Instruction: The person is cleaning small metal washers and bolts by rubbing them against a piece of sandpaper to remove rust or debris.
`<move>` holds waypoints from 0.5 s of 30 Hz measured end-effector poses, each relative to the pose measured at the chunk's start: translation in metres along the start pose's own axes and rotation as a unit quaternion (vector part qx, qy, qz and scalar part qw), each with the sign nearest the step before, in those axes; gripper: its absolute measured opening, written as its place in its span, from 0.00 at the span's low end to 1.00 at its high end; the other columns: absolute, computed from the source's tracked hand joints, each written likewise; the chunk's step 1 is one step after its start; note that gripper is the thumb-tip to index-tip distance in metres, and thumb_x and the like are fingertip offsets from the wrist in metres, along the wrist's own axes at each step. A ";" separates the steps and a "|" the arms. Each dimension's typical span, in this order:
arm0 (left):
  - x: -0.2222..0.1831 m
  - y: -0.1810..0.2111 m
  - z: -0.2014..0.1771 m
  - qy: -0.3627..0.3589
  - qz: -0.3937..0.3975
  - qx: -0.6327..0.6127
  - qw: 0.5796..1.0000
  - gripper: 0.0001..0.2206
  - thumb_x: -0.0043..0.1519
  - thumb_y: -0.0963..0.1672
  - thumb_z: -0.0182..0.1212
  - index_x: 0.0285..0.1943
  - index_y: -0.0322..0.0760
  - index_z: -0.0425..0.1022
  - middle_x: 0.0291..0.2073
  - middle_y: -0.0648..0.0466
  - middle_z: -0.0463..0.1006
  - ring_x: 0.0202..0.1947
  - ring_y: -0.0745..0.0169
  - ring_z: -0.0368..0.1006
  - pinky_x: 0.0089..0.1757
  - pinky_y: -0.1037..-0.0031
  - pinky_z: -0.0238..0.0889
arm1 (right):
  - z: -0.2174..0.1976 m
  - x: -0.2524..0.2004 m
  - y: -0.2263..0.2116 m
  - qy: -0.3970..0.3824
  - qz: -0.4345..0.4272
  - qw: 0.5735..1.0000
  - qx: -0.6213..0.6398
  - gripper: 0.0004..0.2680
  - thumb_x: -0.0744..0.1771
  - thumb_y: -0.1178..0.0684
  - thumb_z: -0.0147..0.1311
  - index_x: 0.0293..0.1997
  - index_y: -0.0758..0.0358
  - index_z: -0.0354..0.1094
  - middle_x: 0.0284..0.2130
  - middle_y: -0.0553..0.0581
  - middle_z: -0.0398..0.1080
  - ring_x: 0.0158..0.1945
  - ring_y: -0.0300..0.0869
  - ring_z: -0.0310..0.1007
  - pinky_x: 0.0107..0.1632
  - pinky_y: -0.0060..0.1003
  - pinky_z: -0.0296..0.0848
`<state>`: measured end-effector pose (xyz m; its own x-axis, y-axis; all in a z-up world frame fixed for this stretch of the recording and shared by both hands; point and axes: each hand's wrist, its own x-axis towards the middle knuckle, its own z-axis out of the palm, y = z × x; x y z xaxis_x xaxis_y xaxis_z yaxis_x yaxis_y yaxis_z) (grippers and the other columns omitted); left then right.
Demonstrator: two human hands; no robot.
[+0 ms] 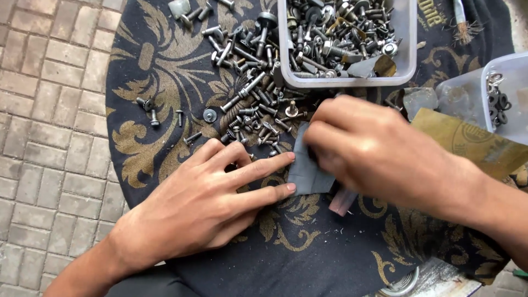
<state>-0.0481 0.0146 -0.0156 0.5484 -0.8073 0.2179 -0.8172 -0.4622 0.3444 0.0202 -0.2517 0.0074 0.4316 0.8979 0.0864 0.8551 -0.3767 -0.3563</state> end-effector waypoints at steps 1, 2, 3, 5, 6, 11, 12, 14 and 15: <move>0.000 0.000 0.000 0.003 -0.003 -0.010 1.000 0.17 0.65 0.47 0.57 0.64 0.49 0.73 0.69 0.50 0.67 0.42 0.50 0.64 0.42 0.58 0.58 | 0.002 -0.001 -0.002 -0.008 -0.017 1.000 0.007 0.01 0.68 0.64 0.50 0.38 0.68 0.64 0.35 0.61 0.66 0.35 0.51 0.67 0.37 0.45 0.71; 0.001 -0.001 -0.002 0.005 -0.003 -0.008 1.000 0.17 0.65 0.47 0.57 0.64 0.49 0.73 0.69 0.50 0.67 0.42 0.50 0.64 0.42 0.58 0.58 | 0.002 0.001 0.001 -0.007 -0.018 1.000 0.004 0.01 0.68 0.64 0.50 0.38 0.68 0.64 0.35 0.61 0.66 0.35 0.51 0.67 0.37 0.45 0.71; 0.001 -0.001 -0.003 0.007 -0.002 -0.017 1.000 0.17 0.65 0.47 0.57 0.64 0.48 0.73 0.69 0.50 0.68 0.42 0.50 0.65 0.43 0.58 0.58 | 0.002 0.002 0.003 0.007 -0.012 1.000 0.001 0.00 0.68 0.65 0.51 0.39 0.69 0.66 0.35 0.61 0.67 0.36 0.51 0.68 0.37 0.45 0.72; 0.000 -0.001 -0.003 0.006 -0.002 -0.034 0.999 0.17 0.65 0.46 0.57 0.64 0.47 0.73 0.69 0.50 0.68 0.42 0.50 0.65 0.43 0.58 0.58 | 0.004 0.002 0.002 0.019 -0.003 1.000 0.004 0.02 0.67 0.66 0.52 0.41 0.70 0.67 0.36 0.61 0.69 0.37 0.51 0.69 0.36 0.45 0.73; 0.000 -0.001 -0.002 0.006 -0.002 -0.035 0.999 0.17 0.65 0.46 0.57 0.63 0.47 0.74 0.69 0.50 0.68 0.42 0.50 0.65 0.44 0.57 0.59 | 0.005 0.002 0.000 0.027 -0.006 1.000 -0.008 0.01 0.68 0.66 0.52 0.40 0.71 0.68 0.36 0.63 0.69 0.37 0.52 0.69 0.36 0.45 0.73; 0.001 -0.002 -0.003 0.001 -0.008 -0.035 0.999 0.17 0.65 0.47 0.57 0.64 0.49 0.74 0.69 0.51 0.68 0.44 0.50 0.65 0.45 0.57 0.59 | 0.006 0.001 0.004 0.031 -0.010 0.999 0.038 0.04 0.66 0.65 0.57 0.44 0.70 0.70 0.40 0.63 0.72 0.40 0.49 0.73 0.41 0.40 0.78; 0.001 -0.002 -0.003 0.003 -0.008 -0.035 0.999 0.16 0.66 0.47 0.57 0.63 0.49 0.74 0.69 0.51 0.68 0.43 0.50 0.65 0.45 0.57 0.59 | 0.006 0.002 0.003 0.047 -0.002 0.999 0.004 0.03 0.67 0.65 0.58 0.43 0.72 0.71 0.37 0.64 0.72 0.37 0.50 0.73 0.38 0.40 0.78; 0.000 -0.001 -0.002 0.005 -0.007 -0.033 0.999 0.16 0.66 0.47 0.58 0.63 0.49 0.74 0.69 0.51 0.68 0.43 0.50 0.65 0.45 0.56 0.59 | 0.009 0.002 0.000 0.064 0.005 0.997 -0.032 0.03 0.68 0.65 0.59 0.42 0.75 0.71 0.35 0.65 0.72 0.34 0.50 0.72 0.34 0.41 0.77; 0.000 -0.001 -0.002 0.004 -0.007 -0.037 0.999 0.16 0.66 0.47 0.58 0.63 0.48 0.74 0.69 0.51 0.68 0.43 0.50 0.65 0.45 0.57 0.59 | 0.011 0.002 -0.002 0.057 -0.003 0.998 0.000 0.02 0.69 0.65 0.56 0.42 0.74 0.70 0.34 0.63 0.72 0.33 0.49 0.72 0.34 0.41 0.76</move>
<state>-0.0466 0.0158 -0.0146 0.5613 -0.7979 0.2196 -0.7943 -0.4450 0.4135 0.0160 -0.2466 -0.0019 0.4556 0.8689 0.1937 0.8578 -0.3704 -0.3562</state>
